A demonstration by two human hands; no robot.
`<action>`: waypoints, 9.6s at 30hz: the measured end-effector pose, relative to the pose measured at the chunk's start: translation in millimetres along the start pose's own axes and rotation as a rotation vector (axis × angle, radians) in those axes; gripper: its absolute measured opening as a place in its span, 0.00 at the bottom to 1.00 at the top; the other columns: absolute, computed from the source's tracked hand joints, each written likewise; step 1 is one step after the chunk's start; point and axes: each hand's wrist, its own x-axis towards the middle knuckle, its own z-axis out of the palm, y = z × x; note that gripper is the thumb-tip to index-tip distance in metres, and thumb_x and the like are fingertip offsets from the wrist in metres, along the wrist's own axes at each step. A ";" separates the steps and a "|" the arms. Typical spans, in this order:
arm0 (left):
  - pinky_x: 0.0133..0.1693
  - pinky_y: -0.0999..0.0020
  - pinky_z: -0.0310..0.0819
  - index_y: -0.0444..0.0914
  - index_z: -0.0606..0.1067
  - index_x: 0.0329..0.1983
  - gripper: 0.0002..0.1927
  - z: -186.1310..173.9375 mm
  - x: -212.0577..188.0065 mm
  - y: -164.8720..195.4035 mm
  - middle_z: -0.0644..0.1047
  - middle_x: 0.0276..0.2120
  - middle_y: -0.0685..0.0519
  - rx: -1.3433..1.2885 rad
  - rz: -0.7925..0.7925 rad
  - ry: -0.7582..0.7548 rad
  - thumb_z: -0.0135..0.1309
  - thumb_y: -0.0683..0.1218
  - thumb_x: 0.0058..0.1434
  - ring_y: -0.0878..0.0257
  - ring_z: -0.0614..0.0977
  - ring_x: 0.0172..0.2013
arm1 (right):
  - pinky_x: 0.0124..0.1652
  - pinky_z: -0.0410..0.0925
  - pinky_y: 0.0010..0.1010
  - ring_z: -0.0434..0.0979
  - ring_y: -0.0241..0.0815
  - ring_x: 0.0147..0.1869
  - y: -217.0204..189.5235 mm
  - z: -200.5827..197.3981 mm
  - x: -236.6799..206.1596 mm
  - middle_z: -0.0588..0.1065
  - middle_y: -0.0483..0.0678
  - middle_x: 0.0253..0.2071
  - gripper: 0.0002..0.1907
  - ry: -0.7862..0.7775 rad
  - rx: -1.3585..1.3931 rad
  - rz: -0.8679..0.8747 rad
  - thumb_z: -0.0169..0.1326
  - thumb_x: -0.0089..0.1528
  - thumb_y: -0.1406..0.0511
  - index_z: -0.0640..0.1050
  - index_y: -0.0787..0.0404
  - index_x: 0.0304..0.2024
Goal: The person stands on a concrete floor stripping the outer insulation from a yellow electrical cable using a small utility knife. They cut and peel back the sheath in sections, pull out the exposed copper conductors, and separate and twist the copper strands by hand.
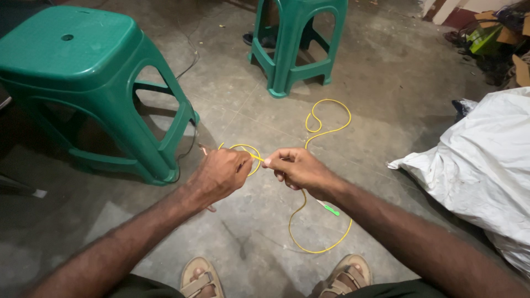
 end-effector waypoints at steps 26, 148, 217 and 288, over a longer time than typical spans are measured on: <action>0.26 0.49 0.64 0.34 0.75 0.28 0.14 -0.3 0.9 6.6 0.73 0.20 0.40 -0.181 -0.222 0.041 0.52 0.48 0.65 0.44 0.75 0.21 | 0.20 0.51 0.23 0.60 0.26 0.20 -0.1 1.8 3.5 0.68 0.37 0.22 0.10 0.022 0.055 0.089 0.58 0.63 0.58 0.79 0.57 0.36; 0.51 0.54 0.67 0.42 0.80 0.40 0.11 423.5 67.8 -219.8 0.82 0.39 0.50 0.420 0.097 -0.731 0.48 0.48 0.61 0.54 0.80 0.45 | 0.53 0.68 0.43 0.75 0.55 0.52 424.5 -182.7 129.9 0.77 0.52 0.47 0.13 0.614 -0.942 -0.129 0.60 0.60 0.64 0.81 0.58 0.47; 0.55 0.58 0.64 0.47 0.79 0.24 0.06 408.4 46.9 -253.0 0.79 0.34 0.55 0.088 -0.125 -0.436 0.57 0.40 0.51 0.56 0.77 0.47 | 0.49 0.71 0.42 0.80 0.55 0.48 403.9 -28.2 133.8 0.81 0.53 0.43 0.07 0.583 -0.584 -0.168 0.58 0.64 0.65 0.81 0.61 0.43; 0.57 0.61 0.65 0.46 0.83 0.36 0.05 448.6 72.4 -262.5 0.83 0.39 0.52 0.361 -0.138 -0.550 0.57 0.44 0.60 0.58 0.82 0.48 | 0.45 0.72 0.46 0.80 0.58 0.44 366.3 -66.6 268.0 0.79 0.56 0.37 0.12 0.076 -0.809 -0.459 0.55 0.63 0.68 0.78 0.61 0.49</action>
